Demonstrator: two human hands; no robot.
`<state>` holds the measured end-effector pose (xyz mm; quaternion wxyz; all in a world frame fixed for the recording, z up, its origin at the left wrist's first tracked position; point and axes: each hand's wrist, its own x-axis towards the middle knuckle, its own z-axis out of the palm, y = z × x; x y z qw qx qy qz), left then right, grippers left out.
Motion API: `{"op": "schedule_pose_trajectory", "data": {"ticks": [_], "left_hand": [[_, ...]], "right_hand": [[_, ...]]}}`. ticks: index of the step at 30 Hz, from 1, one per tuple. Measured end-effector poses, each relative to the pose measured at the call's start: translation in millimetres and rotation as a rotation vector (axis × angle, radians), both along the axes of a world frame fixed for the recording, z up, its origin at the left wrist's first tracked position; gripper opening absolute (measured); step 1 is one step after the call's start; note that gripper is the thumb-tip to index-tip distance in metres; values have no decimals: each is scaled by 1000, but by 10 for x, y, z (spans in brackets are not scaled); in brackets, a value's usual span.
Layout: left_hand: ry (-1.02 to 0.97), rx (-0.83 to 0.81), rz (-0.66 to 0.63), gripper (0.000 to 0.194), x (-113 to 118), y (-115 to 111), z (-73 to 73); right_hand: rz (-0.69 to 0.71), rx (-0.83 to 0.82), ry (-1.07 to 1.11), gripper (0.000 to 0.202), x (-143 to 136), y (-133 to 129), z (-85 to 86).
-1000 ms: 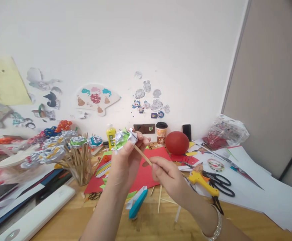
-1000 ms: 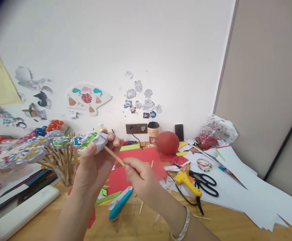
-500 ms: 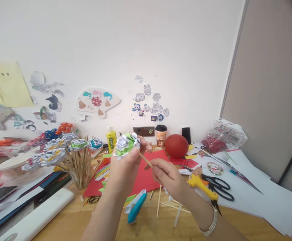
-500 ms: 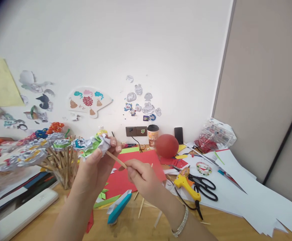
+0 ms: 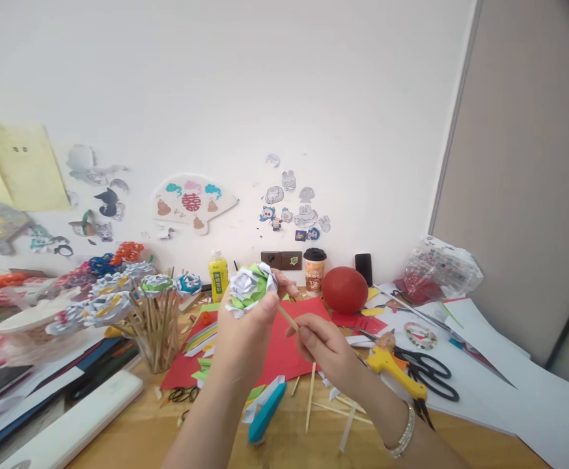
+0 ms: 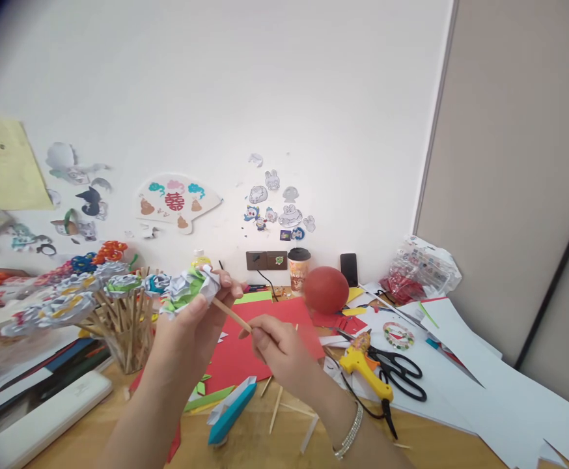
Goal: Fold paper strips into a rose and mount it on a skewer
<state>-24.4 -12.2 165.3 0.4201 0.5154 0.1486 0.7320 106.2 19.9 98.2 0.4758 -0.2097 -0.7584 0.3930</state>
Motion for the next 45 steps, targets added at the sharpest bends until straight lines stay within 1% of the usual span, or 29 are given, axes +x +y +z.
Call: {"op": "schedule_pose_trajectory", "data": {"ticks": [2,5,9,12,15,19,21,23,27,29,31,33,35,36,37,39,40,41,42,43,45], "left_hand": [[56,-3,23,28,-2,6,-19],[126,-65,69,35,-11,14,-60],[257,-153,92,37,-30,12,-105],[327,-181,121,38,-33,-6,-116],[316,-172,108,41,-10,-35,-114],[278,-181,38,42,28,-82,-91],[265,-185,37,41,36,-107,-65],[280,-186,46,40,34,-128,-34],[324,-171,101,38,-10,-150,1],[290,-133,133,39,-75,-160,10],[229,-82,191,40,-190,-178,49],[143,-41,332,42,-359,-202,156],[95,-16,505,44,-566,-221,348],[64,26,577,42,-675,-224,470],[17,111,647,36,-784,-223,603],[-44,324,735,29,-993,-206,866],[-1,383,713,26,-1091,-192,982],[0,448,720,28,-1186,-174,1081],[-62,533,760,33,-1276,-155,1161],[-28,495,723,35,-1360,-135,1223],[-109,480,733,37,-1502,-102,1294]], "right_hand": [[-10,-6,6,33,1,37,-25],[9,16,12,35,12,124,-89],[50,66,-9,37,34,239,-172],[75,72,-16,37,42,274,-196],[89,42,3,36,30,262,-208],[125,-32,-1,36,-2,214,-230],[140,-23,-30,36,-14,186,-222],[101,46,-70,33,-23,155,-190],[-91,262,-178,24,-34,106,-103],[-195,314,-233,25,-27,101,-72],[-270,328,-292,27,-2,110,-46],[-304,349,-324,27,39,128,-17],[-325,377,-311,24,87,141,17],[-332,384,-298,22,110,143,37],[-339,388,-283,21,130,142,57],[-345,403,-268,20,161,134,95],[-346,407,-268,19,171,128,110],[-343,414,-270,19,178,123,122],[-339,420,-273,18,182,120,130],[-332,426,-277,18,184,119,134],[-313,441,-283,17,182,121,131]]}}
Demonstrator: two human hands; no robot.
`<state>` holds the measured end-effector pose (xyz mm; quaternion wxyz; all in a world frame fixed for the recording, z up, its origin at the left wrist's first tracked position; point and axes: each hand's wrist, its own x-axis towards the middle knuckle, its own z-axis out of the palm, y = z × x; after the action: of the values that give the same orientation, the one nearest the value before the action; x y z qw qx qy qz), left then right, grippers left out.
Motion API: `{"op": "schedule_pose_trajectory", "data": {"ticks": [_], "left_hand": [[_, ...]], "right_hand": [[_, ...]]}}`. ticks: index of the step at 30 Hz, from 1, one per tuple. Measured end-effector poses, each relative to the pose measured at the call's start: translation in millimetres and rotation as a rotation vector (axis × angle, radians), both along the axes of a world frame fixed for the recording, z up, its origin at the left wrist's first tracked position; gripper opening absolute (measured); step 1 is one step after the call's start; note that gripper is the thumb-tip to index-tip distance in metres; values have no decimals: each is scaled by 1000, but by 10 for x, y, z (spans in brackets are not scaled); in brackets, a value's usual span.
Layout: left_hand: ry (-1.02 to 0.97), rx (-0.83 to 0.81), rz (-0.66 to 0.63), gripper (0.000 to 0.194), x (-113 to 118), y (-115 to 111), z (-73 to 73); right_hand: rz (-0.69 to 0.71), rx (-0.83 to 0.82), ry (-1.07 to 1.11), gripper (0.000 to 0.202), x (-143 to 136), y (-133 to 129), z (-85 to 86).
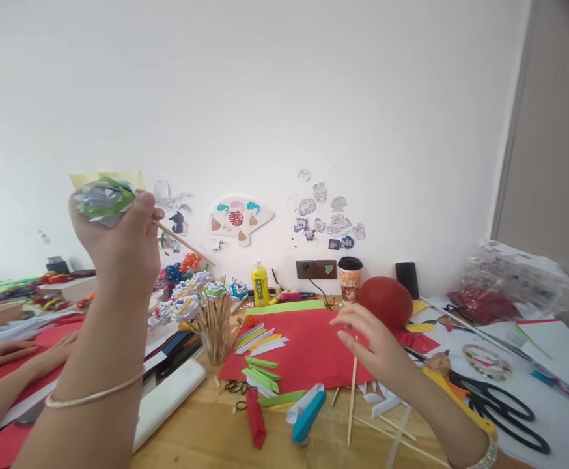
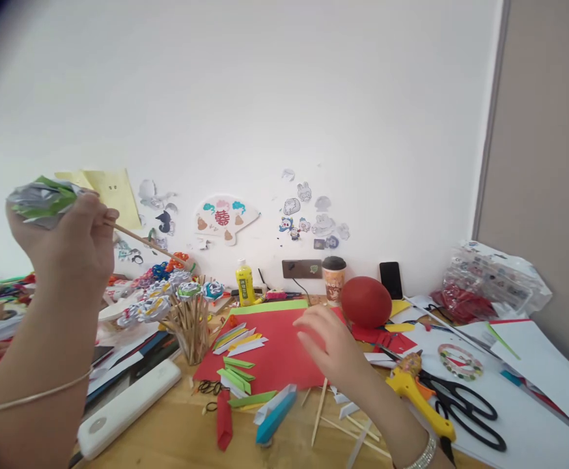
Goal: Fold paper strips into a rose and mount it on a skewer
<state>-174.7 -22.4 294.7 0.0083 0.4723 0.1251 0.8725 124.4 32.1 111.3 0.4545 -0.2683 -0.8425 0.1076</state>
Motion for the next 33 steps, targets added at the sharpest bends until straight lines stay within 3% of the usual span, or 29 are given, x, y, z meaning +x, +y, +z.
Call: {"op": "schedule_pose_trajectory", "data": {"ticks": [3,6,12,15,17,23,28,33], "left_hand": [[-63,-41,-66,26,-108,29,16],[-115,-108,-227,21,-21,46,-58],[-106,-274,-550,16,664,87,-456],[-71,-357,-758,19,991,76,-618],[-26,-385,-779,18,1124,57,-668],[146,-427,-733,17,1237,3,-706],[225,-482,-684,13,1276,-31,-735],[276,-530,-562,21,1369,-104,-782]], "right_hand": [[11,15,-7,18,-16,8,-18],[-52,64,25,23,-55,1,-46],[-167,158,14,46,-180,-66,-110],[-140,78,-38,38,-207,-97,-77],[-98,16,-102,26,-197,-104,-34],[-108,5,-78,38,-103,-28,3],[-109,-2,-70,33,-51,42,-28],[-116,-5,-98,34,-54,82,-42]]}}
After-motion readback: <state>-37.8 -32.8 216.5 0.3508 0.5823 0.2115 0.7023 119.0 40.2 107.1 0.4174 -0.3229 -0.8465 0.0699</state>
